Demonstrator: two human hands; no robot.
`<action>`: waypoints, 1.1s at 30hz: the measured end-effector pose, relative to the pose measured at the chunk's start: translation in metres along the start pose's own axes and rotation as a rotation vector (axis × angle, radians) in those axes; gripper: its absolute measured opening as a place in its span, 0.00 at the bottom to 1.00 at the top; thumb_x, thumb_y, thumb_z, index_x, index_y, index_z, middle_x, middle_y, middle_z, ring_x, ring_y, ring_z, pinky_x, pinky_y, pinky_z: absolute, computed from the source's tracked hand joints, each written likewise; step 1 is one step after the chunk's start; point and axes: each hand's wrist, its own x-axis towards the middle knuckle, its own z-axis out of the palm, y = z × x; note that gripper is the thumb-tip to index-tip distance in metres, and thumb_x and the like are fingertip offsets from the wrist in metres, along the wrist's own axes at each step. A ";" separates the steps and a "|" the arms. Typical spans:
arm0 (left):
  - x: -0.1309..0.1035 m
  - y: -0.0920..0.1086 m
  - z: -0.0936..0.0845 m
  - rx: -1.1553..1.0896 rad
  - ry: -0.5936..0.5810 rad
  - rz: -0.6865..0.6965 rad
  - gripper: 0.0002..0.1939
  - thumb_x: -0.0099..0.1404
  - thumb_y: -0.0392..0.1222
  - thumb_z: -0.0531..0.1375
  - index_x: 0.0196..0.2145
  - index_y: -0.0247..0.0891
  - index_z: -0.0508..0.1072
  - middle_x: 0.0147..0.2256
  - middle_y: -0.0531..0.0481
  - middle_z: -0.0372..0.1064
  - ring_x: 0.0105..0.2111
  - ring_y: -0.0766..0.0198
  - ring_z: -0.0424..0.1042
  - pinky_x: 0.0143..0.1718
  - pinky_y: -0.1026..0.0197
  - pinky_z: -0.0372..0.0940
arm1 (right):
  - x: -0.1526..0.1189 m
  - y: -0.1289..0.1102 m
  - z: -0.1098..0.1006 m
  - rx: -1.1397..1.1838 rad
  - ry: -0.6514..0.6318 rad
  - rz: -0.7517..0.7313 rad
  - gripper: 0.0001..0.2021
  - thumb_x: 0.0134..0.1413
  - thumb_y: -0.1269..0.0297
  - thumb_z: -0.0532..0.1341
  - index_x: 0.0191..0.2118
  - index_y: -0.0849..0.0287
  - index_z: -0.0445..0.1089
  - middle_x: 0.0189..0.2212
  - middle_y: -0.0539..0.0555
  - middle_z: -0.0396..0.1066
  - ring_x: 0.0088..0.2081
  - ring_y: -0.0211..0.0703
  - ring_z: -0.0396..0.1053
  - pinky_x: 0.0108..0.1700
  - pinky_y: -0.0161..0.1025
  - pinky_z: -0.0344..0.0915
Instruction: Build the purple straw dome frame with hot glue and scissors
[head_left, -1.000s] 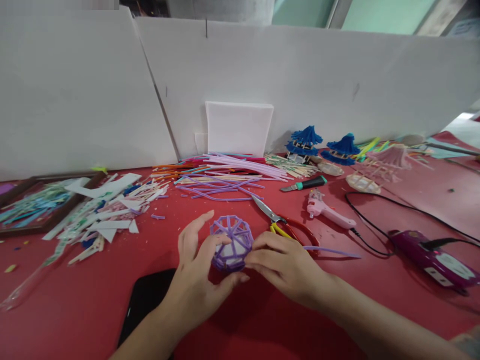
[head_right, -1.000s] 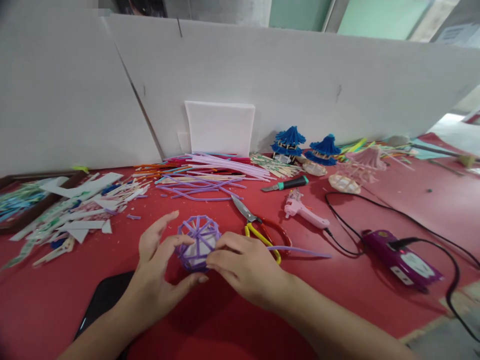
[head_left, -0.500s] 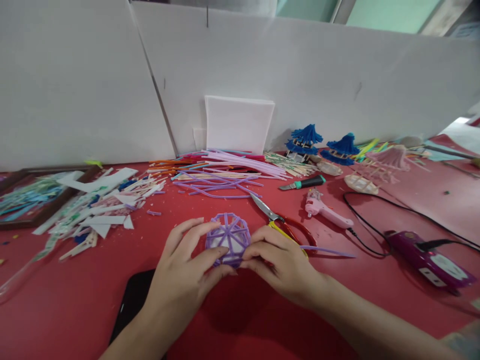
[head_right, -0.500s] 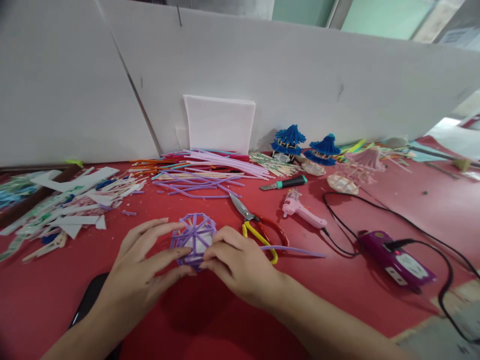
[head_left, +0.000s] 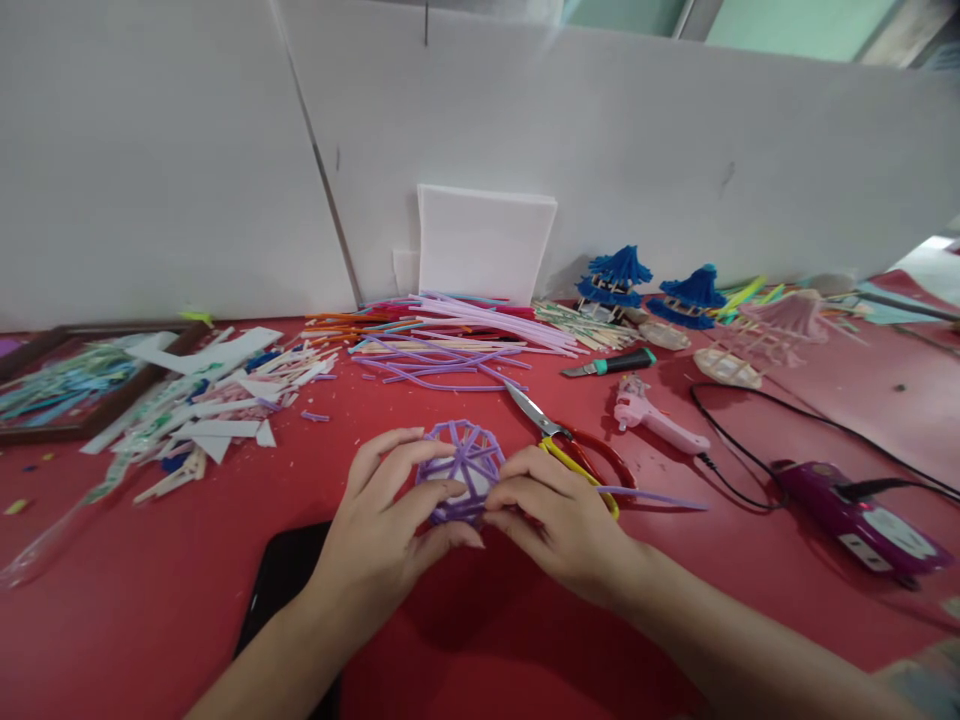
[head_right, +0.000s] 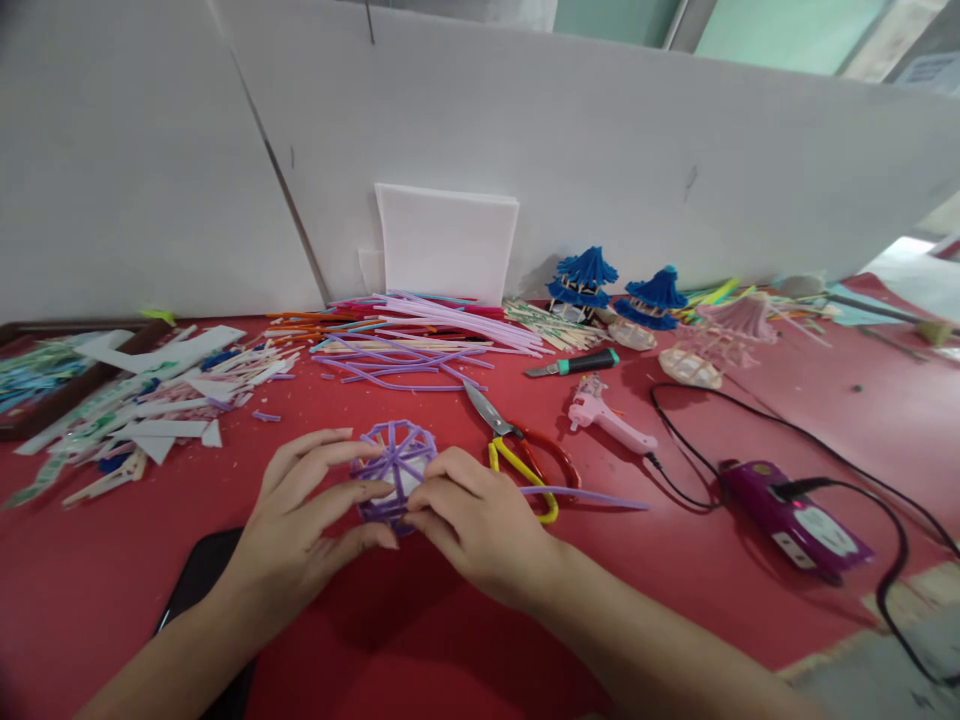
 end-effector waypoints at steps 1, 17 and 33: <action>0.000 0.000 0.000 0.000 0.001 -0.007 0.14 0.59 0.55 0.63 0.37 0.43 0.75 0.46 0.47 0.71 0.52 0.52 0.60 0.54 0.51 0.59 | 0.000 0.000 0.000 -0.009 -0.001 -0.001 0.06 0.62 0.67 0.57 0.35 0.58 0.71 0.33 0.53 0.70 0.35 0.39 0.68 0.37 0.35 0.67; 0.002 0.004 -0.002 -0.012 0.004 -0.031 0.04 0.64 0.41 0.61 0.33 0.44 0.76 0.44 0.48 0.71 0.51 0.53 0.61 0.53 0.50 0.61 | 0.003 0.011 -0.014 0.033 -0.026 -0.039 0.06 0.59 0.69 0.60 0.41 0.57 0.73 0.37 0.55 0.68 0.39 0.41 0.69 0.41 0.37 0.69; 0.002 0.006 0.000 -0.041 -0.036 -0.111 0.03 0.63 0.40 0.61 0.33 0.43 0.75 0.46 0.47 0.71 0.52 0.51 0.60 0.54 0.47 0.59 | 0.006 0.003 -0.014 0.118 -0.065 0.065 0.03 0.57 0.71 0.60 0.35 0.59 0.71 0.26 0.51 0.68 0.29 0.37 0.65 0.32 0.33 0.64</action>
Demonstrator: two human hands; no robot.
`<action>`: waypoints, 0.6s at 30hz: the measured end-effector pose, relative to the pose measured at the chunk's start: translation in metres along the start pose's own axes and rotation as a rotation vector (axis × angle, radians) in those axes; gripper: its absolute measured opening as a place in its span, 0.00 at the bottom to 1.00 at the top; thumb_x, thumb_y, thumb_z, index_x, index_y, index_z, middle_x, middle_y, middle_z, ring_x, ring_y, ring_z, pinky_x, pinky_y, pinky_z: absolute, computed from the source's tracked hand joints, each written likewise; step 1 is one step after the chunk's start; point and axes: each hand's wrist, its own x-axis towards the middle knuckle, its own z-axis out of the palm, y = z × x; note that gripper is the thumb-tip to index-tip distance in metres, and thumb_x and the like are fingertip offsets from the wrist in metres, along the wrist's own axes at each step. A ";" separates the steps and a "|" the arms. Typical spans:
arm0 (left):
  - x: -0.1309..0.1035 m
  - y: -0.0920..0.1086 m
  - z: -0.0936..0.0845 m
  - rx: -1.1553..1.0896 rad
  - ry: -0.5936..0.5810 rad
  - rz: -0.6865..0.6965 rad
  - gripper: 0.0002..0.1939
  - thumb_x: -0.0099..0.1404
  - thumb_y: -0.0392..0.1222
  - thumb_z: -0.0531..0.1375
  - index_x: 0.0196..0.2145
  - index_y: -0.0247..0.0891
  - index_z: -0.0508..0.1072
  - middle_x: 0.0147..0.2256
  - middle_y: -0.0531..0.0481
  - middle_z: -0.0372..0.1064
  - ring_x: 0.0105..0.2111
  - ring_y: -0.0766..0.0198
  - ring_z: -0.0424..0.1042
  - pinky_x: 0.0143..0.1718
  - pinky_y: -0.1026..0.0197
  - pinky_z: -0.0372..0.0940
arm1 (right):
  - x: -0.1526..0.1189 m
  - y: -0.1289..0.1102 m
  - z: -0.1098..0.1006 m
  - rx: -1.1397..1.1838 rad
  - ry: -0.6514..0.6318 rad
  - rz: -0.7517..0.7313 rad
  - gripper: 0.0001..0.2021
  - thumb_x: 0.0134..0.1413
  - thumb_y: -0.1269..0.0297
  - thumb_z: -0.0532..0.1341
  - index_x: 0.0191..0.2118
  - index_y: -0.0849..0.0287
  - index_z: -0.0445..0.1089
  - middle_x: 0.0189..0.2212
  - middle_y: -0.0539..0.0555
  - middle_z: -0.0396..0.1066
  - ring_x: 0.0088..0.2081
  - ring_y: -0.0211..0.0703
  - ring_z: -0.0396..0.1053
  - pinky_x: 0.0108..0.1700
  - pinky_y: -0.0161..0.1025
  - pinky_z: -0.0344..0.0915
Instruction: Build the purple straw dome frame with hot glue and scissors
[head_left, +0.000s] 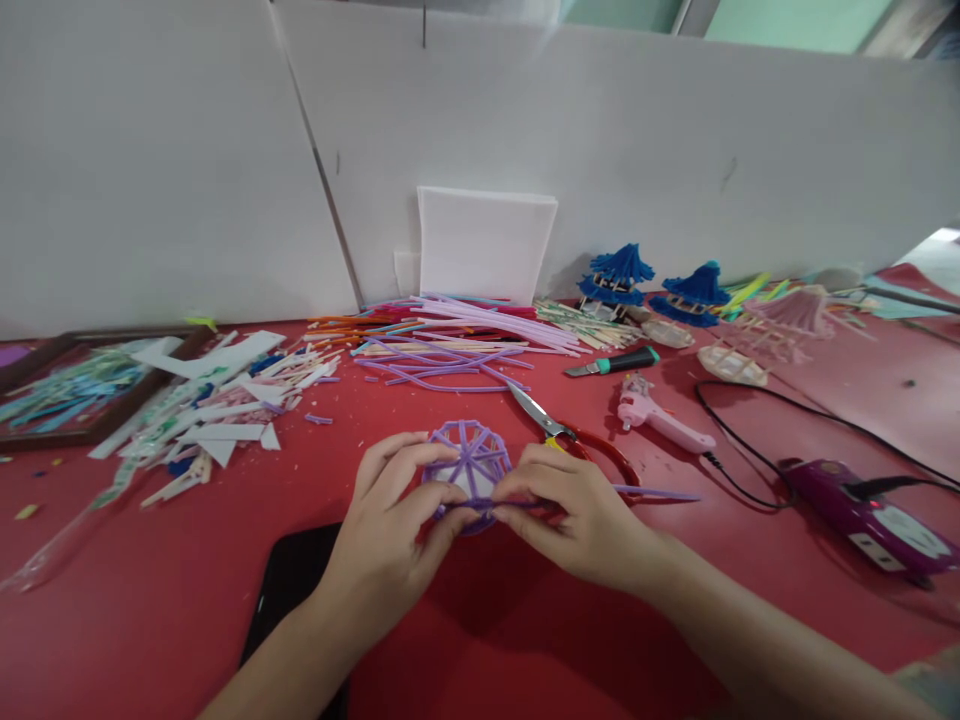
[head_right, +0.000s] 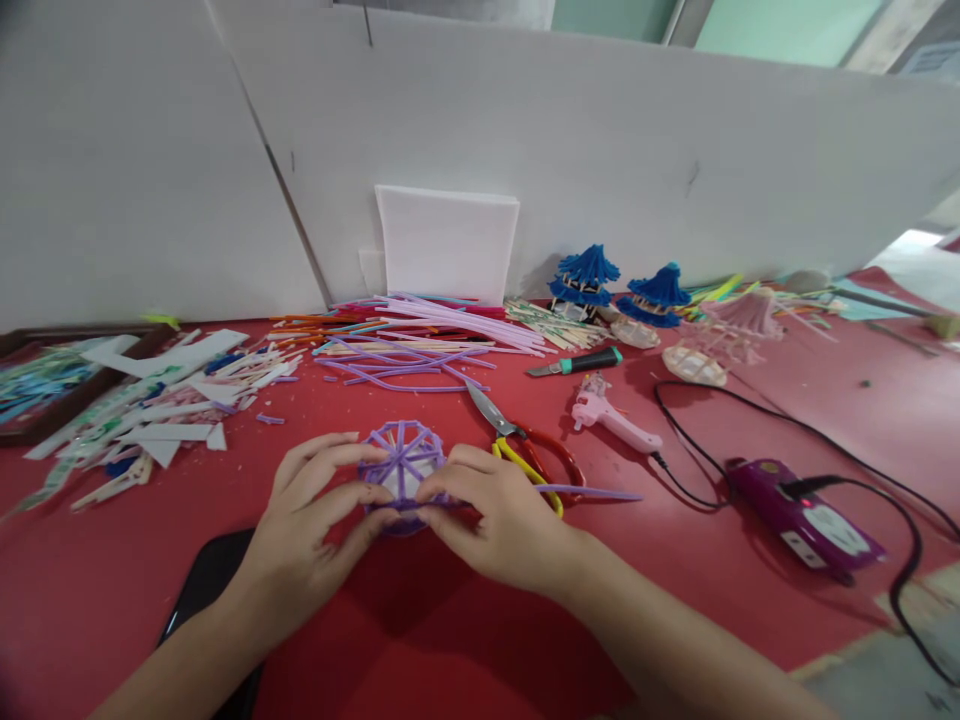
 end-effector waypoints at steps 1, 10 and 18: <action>0.000 0.000 0.000 0.004 -0.003 -0.001 0.03 0.63 0.40 0.61 0.33 0.43 0.75 0.46 0.47 0.70 0.52 0.51 0.60 0.54 0.47 0.59 | 0.000 0.000 0.000 0.000 -0.011 0.001 0.02 0.57 0.70 0.60 0.34 0.59 0.71 0.25 0.50 0.67 0.29 0.37 0.64 0.31 0.32 0.63; 0.000 0.000 -0.001 0.007 0.020 0.023 0.04 0.64 0.39 0.60 0.32 0.43 0.75 0.45 0.47 0.70 0.51 0.51 0.59 0.52 0.47 0.60 | -0.001 0.002 -0.002 -0.028 -0.007 0.058 0.05 0.55 0.70 0.63 0.39 0.61 0.71 0.26 0.50 0.66 0.29 0.36 0.65 0.31 0.32 0.62; 0.001 0.000 -0.001 0.001 0.023 0.016 0.05 0.64 0.37 0.60 0.32 0.43 0.76 0.46 0.46 0.69 0.50 0.51 0.58 0.51 0.49 0.59 | -0.001 0.011 -0.003 -0.029 0.005 0.011 0.04 0.56 0.67 0.65 0.37 0.61 0.74 0.30 0.53 0.71 0.32 0.38 0.69 0.36 0.33 0.66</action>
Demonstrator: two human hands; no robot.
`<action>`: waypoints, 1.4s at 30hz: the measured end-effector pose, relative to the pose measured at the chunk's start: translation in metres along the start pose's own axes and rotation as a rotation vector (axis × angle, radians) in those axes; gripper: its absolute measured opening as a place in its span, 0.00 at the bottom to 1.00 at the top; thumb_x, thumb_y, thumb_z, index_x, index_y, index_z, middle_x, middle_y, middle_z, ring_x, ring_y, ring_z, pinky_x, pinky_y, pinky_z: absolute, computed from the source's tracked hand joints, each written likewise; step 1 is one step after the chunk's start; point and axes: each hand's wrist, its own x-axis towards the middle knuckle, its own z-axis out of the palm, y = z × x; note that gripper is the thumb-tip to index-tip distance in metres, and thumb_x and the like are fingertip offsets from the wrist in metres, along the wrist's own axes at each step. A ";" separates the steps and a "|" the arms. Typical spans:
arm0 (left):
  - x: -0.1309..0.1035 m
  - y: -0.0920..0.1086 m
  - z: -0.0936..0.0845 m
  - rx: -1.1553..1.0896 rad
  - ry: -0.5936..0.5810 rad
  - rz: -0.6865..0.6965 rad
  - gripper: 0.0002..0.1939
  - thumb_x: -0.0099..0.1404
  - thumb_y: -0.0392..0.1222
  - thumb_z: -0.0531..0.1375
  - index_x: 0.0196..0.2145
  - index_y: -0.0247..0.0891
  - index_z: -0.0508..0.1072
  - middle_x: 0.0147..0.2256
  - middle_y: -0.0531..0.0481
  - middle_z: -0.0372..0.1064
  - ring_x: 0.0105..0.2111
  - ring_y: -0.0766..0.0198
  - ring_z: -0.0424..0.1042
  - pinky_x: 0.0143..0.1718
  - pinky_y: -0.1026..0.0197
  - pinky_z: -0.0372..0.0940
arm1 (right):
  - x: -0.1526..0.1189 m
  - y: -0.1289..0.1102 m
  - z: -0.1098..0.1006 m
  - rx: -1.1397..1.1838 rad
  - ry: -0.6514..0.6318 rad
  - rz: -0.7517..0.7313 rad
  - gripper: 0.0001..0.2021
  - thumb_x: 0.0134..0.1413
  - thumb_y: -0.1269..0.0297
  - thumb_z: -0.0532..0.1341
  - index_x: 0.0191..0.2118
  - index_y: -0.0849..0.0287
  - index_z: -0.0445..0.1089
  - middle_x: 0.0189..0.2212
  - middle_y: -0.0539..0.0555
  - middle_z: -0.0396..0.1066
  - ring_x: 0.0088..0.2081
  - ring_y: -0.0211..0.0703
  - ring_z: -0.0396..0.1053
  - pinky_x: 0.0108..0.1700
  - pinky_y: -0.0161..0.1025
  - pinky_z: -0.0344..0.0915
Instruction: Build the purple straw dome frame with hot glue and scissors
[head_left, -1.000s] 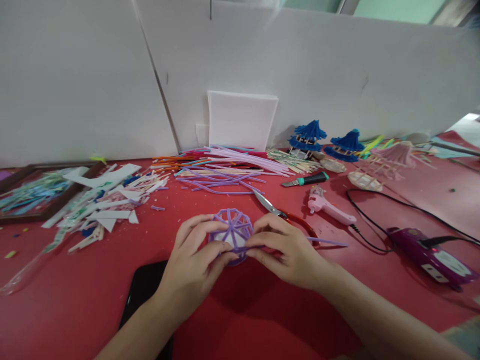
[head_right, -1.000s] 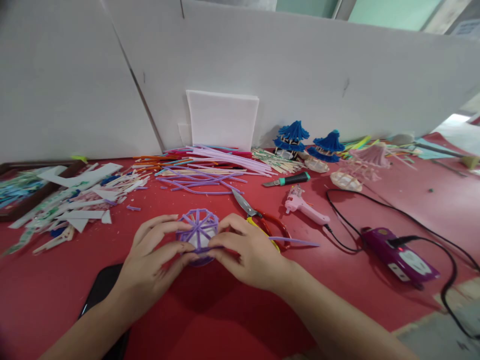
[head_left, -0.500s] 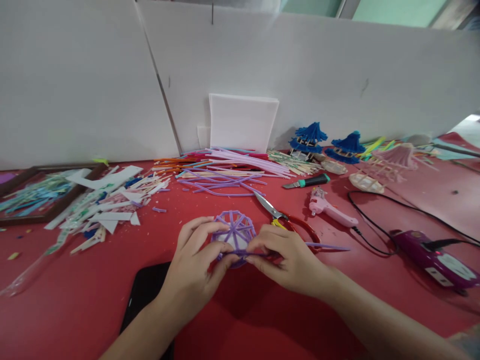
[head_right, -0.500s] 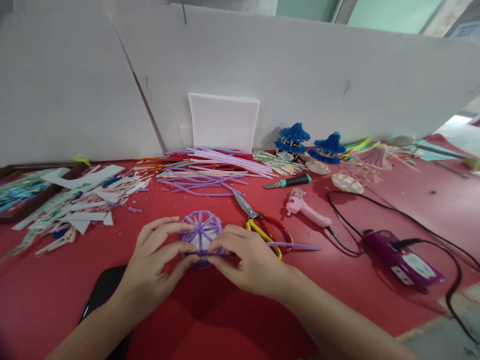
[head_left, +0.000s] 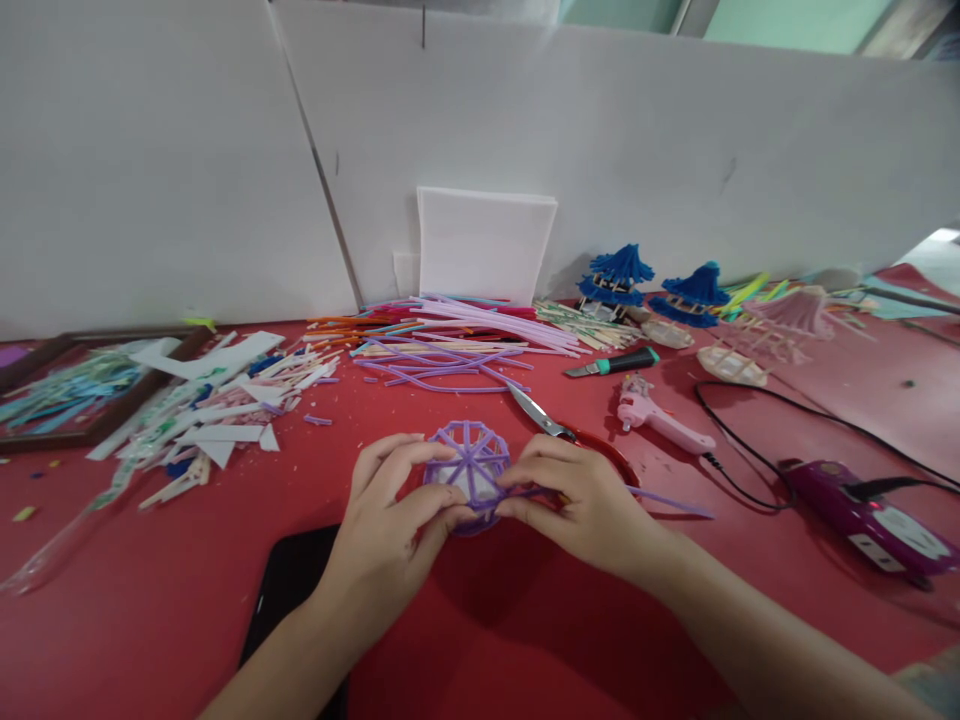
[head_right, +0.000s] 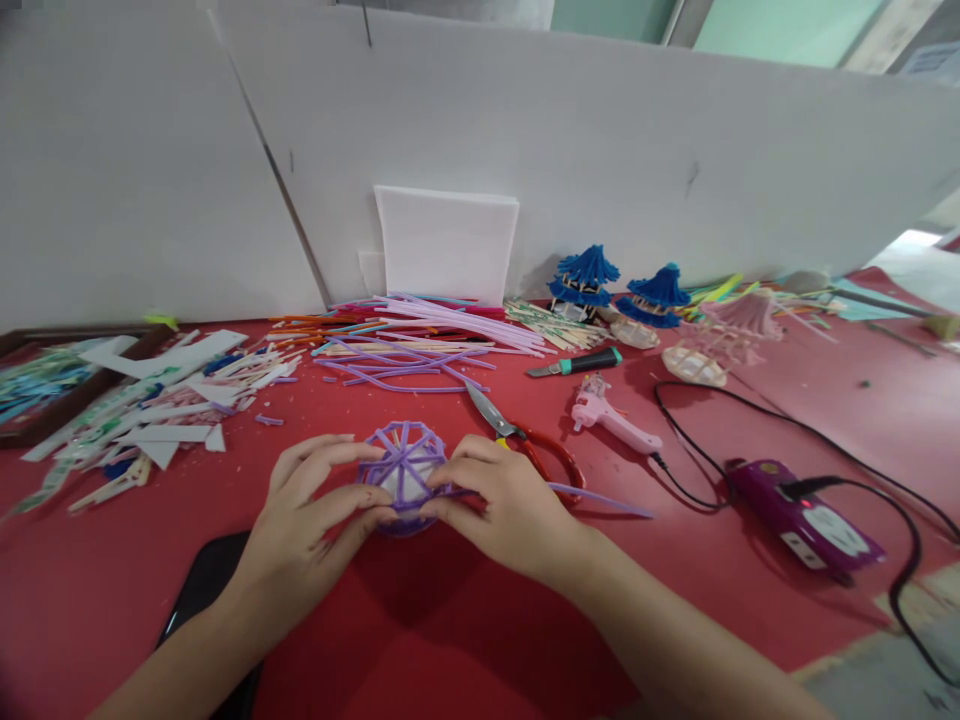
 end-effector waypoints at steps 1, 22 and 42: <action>0.000 0.000 0.000 -0.006 0.006 -0.006 0.05 0.64 0.37 0.60 0.31 0.43 0.76 0.46 0.46 0.69 0.50 0.51 0.58 0.52 0.49 0.59 | 0.000 0.000 0.000 0.000 -0.006 -0.007 0.04 0.56 0.67 0.65 0.37 0.61 0.74 0.30 0.53 0.71 0.33 0.38 0.69 0.36 0.33 0.66; 0.001 -0.003 0.002 -0.046 -0.011 0.002 0.03 0.66 0.40 0.59 0.34 0.44 0.74 0.47 0.48 0.68 0.51 0.51 0.56 0.53 0.46 0.56 | -0.001 0.002 -0.004 -0.029 -0.030 -0.069 0.04 0.61 0.69 0.59 0.36 0.59 0.72 0.31 0.53 0.73 0.33 0.37 0.70 0.37 0.33 0.67; 0.000 0.001 0.001 0.190 -0.024 0.083 0.16 0.63 0.43 0.60 0.46 0.34 0.67 0.50 0.37 0.63 0.50 0.47 0.61 0.51 0.43 0.60 | -0.004 -0.006 -0.007 -0.117 -0.115 -0.080 0.05 0.58 0.73 0.57 0.34 0.59 0.69 0.28 0.51 0.73 0.29 0.35 0.68 0.32 0.31 0.61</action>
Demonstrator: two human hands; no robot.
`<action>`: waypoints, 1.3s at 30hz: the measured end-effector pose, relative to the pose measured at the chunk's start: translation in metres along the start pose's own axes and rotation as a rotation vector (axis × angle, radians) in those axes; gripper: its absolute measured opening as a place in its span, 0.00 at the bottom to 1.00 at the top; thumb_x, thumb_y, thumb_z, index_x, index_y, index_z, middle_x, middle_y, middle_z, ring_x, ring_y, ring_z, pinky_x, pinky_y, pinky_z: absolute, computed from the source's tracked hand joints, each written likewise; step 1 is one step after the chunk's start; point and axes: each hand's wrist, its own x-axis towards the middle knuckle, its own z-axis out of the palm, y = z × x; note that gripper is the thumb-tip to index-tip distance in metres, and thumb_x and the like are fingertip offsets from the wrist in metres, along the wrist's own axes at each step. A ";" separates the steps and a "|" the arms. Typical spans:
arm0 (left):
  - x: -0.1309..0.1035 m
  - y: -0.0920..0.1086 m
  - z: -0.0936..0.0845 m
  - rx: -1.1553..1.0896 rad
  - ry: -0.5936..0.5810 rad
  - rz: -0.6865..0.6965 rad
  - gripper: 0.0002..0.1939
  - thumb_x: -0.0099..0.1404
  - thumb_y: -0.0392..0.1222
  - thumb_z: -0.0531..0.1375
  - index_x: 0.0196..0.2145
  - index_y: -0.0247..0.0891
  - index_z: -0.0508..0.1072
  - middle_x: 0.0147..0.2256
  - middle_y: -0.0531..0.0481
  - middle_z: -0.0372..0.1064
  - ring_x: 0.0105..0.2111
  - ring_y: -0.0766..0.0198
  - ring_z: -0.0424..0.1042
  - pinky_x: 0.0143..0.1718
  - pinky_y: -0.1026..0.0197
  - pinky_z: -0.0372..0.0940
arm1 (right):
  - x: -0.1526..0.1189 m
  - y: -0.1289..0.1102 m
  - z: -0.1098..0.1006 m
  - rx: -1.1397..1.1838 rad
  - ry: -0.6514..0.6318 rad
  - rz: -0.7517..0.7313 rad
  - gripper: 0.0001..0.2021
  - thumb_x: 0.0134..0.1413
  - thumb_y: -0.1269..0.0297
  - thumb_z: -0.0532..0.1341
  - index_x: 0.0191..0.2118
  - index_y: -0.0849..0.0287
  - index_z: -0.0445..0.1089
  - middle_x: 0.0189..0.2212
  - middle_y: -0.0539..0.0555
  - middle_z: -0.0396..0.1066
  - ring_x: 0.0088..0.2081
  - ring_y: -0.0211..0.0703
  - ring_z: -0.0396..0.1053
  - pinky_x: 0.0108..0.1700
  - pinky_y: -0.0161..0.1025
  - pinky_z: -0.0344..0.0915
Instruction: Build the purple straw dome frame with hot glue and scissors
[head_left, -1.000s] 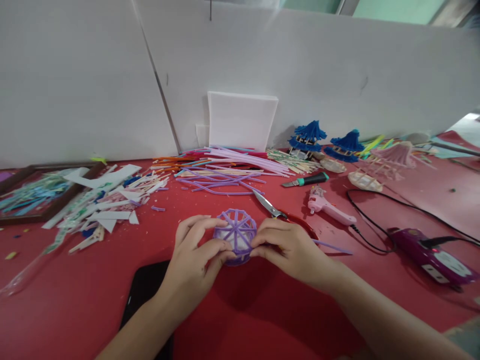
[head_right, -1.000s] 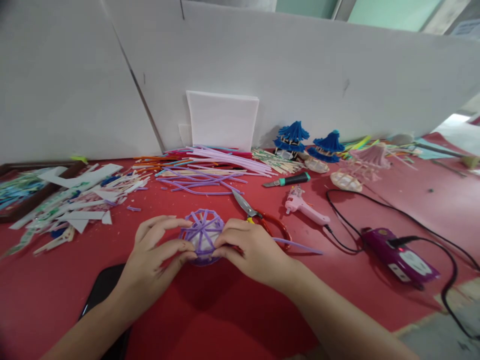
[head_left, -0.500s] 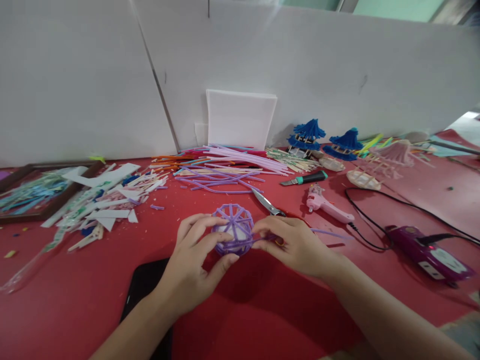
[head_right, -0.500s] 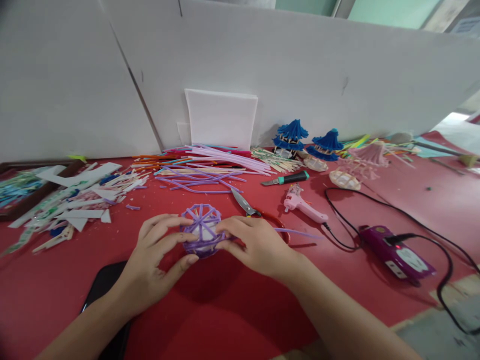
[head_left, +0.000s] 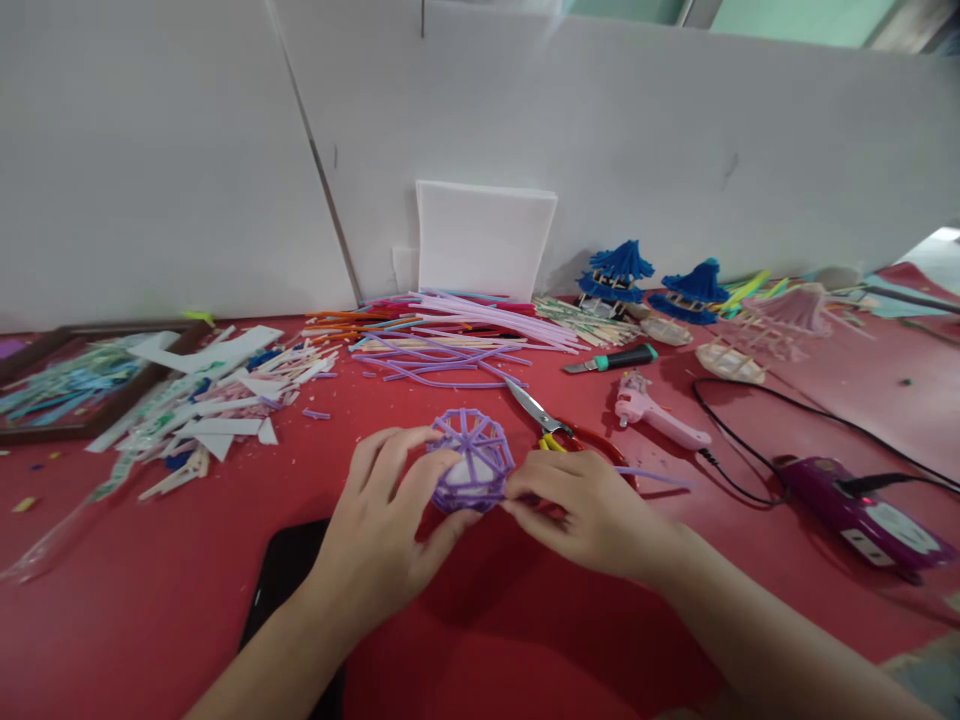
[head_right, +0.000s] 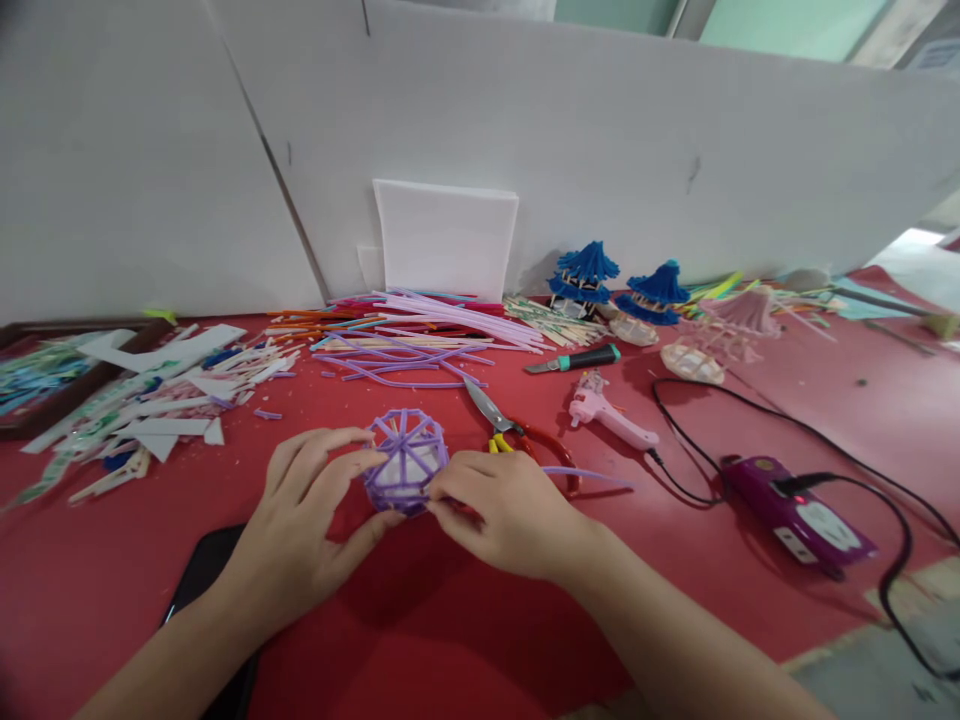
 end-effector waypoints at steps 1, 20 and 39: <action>0.000 0.000 0.000 0.022 0.007 0.009 0.14 0.63 0.42 0.60 0.46 0.35 0.68 0.49 0.38 0.63 0.49 0.47 0.61 0.50 0.44 0.61 | 0.000 -0.002 0.001 -0.003 -0.010 0.013 0.05 0.56 0.74 0.57 0.33 0.59 0.69 0.27 0.50 0.72 0.28 0.35 0.67 0.30 0.31 0.60; -0.002 0.003 0.004 -0.079 0.081 0.051 0.06 0.67 0.36 0.56 0.42 0.36 0.69 0.37 0.46 0.72 0.38 0.60 0.71 0.42 0.59 0.69 | -0.002 -0.012 0.016 -0.077 0.061 0.087 0.06 0.48 0.75 0.55 0.26 0.57 0.63 0.21 0.47 0.67 0.22 0.34 0.62 0.26 0.31 0.54; 0.002 0.009 0.002 0.007 0.065 0.092 0.08 0.68 0.31 0.53 0.40 0.35 0.71 0.35 0.46 0.70 0.33 0.60 0.64 0.35 0.58 0.61 | 0.002 -0.013 0.021 -0.119 0.098 0.058 0.08 0.62 0.69 0.53 0.33 0.58 0.68 0.27 0.52 0.73 0.28 0.39 0.69 0.32 0.34 0.61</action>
